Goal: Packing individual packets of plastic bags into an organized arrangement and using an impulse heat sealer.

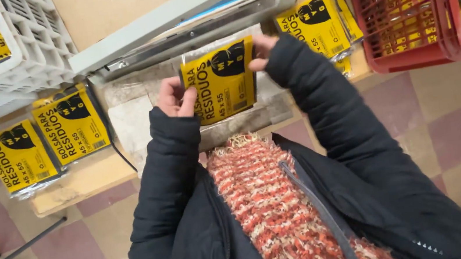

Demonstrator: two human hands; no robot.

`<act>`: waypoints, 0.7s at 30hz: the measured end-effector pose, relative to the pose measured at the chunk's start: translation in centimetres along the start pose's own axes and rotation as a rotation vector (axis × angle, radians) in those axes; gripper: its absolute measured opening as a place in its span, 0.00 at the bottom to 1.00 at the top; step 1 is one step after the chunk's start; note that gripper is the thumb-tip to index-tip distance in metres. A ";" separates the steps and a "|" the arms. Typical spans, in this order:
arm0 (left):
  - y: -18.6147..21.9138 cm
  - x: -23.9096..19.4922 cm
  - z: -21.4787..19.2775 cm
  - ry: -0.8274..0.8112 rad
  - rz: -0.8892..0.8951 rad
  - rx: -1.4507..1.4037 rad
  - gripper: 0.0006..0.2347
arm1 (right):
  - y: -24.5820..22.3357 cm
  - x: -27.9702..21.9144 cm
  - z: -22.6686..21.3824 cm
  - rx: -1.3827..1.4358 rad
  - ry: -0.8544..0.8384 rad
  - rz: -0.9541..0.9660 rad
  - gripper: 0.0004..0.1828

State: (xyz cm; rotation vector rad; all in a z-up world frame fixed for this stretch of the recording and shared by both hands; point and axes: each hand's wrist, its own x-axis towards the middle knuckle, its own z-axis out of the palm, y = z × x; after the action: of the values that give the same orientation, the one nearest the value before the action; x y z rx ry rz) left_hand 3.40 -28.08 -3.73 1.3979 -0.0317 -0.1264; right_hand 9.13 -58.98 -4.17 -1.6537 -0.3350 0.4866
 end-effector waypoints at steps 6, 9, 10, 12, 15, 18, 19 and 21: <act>1.9 3.1 -1.7 0.186 -0.108 0.574 0.11 | 7.8 6.9 2.2 -0.747 0.309 0.117 0.19; -1.1 5.5 -3.8 0.261 -0.121 0.695 0.14 | 9.7 9.8 1.6 -1.048 0.337 0.029 0.16; -1.4 6.1 -4.3 0.271 -0.126 0.696 0.14 | 9.9 10.7 1.6 -1.047 0.327 0.024 0.16; -2.0 7.4 -5.2 0.250 -0.105 0.976 0.15 | 10.1 12.4 1.5 -1.345 0.152 0.122 0.13; -4.1 9.0 -6.3 0.245 -0.007 1.018 0.14 | 9.7 12.6 1.9 -1.362 0.279 -0.060 0.12; -4.3 10.4 -6.3 0.178 -0.160 0.975 0.15 | 8.7 12.7 2.3 -1.157 0.442 0.125 0.13; -4.3 10.4 -6.1 0.178 -0.165 0.973 0.15 | 9.0 12.7 2.2 -1.157 0.437 0.128 0.13; -4.2 10.4 -5.8 0.222 -0.146 0.942 0.13 | 9.5 12.5 2.0 -1.405 0.340 -0.062 0.09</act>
State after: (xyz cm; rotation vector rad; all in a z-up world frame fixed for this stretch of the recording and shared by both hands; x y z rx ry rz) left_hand 14.04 -24.23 -9.42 2.3494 0.2228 -0.0763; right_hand 18.42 -52.53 -15.28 -3.0078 -0.5156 -0.1999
